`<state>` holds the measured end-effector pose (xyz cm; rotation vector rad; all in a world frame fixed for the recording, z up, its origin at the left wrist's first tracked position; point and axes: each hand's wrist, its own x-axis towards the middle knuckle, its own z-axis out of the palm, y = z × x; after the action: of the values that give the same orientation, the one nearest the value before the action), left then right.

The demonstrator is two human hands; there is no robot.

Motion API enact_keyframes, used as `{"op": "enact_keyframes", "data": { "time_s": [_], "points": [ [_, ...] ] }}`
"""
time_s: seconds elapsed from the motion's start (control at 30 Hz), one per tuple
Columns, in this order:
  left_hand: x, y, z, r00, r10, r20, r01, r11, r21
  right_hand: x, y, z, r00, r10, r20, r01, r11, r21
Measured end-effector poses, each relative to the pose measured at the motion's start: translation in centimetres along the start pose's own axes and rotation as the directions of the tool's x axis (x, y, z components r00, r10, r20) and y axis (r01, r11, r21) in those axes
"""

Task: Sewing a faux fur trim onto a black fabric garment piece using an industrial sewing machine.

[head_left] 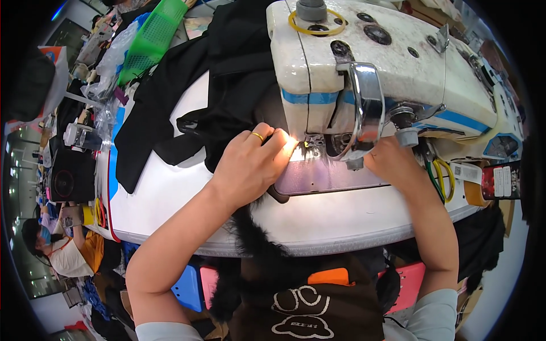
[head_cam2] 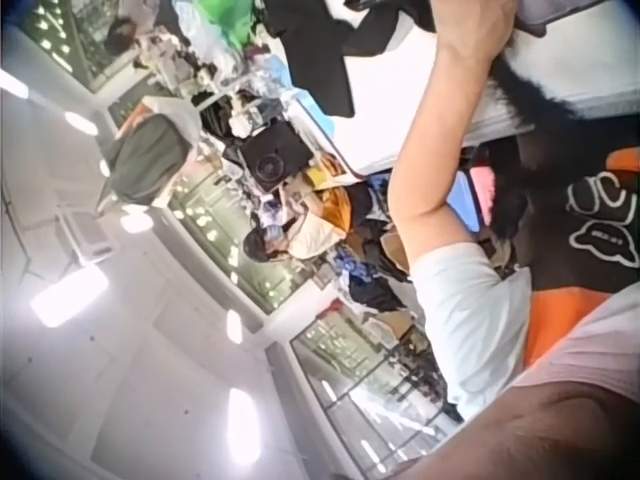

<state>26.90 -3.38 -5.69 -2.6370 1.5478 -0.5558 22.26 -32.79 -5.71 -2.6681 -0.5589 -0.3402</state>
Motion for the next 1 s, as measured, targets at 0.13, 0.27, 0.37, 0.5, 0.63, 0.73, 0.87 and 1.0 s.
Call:
{"op": "enact_keyframes", "data": {
  "time_s": [0.13, 0.27, 0.37, 0.5, 0.63, 0.73, 0.87, 1.0],
  "points": [
    [0.1, -0.2, 0.3, 0.998, -0.012, -0.06, 0.006, 0.996, -0.092, -0.3, 0.7, 0.2, 1.0, -0.023, -0.009, 0.023, 1.0, -0.007],
    [-0.3, -0.4, 0.3, 0.998, -0.032, -0.061, 0.02, 0.982, -0.186, -0.3, 0.5, -0.8, 0.994, -0.095, 0.058, 0.099, 0.993, -0.058],
    [-0.5, 0.8, -0.2, 0.985, -0.022, -0.174, -0.025, 0.963, -0.268, 0.1, -0.3, -3.1, 0.985, -0.151, 0.086, 0.152, 0.988, -0.009],
    [-0.6, 1.8, -0.1, 0.972, -0.093, -0.216, 0.028, 0.958, -0.286, -0.2, 0.0, -3.2, 0.986, -0.132, 0.1, 0.128, 0.991, 0.042],
    [-0.1, 1.8, -0.2, 0.976, -0.092, -0.198, 0.027, 0.951, -0.307, -0.3, -0.6, -0.5, 0.97, -0.244, -0.01, 0.243, 0.968, -0.06],
    [-0.2, 1.7, -0.6, 0.979, -0.096, -0.18, 0.038, 0.953, -0.301, -0.6, -0.4, 2.3, 0.973, -0.178, 0.148, 0.195, 0.975, -0.111],
    [-0.8, 2.1, -1.2, 0.986, -0.086, -0.145, 0.048, 0.968, -0.248, -1.5, 0.0, 3.4, 0.997, 0.075, 0.035, -0.082, 0.961, 0.266],
    [-1.1, 2.1, -1.6, 0.986, -0.105, -0.129, 0.084, 0.985, -0.153, -0.7, 1.0, 1.9, 0.945, -0.308, 0.113, 0.316, 0.947, -0.061]
  ]
}}
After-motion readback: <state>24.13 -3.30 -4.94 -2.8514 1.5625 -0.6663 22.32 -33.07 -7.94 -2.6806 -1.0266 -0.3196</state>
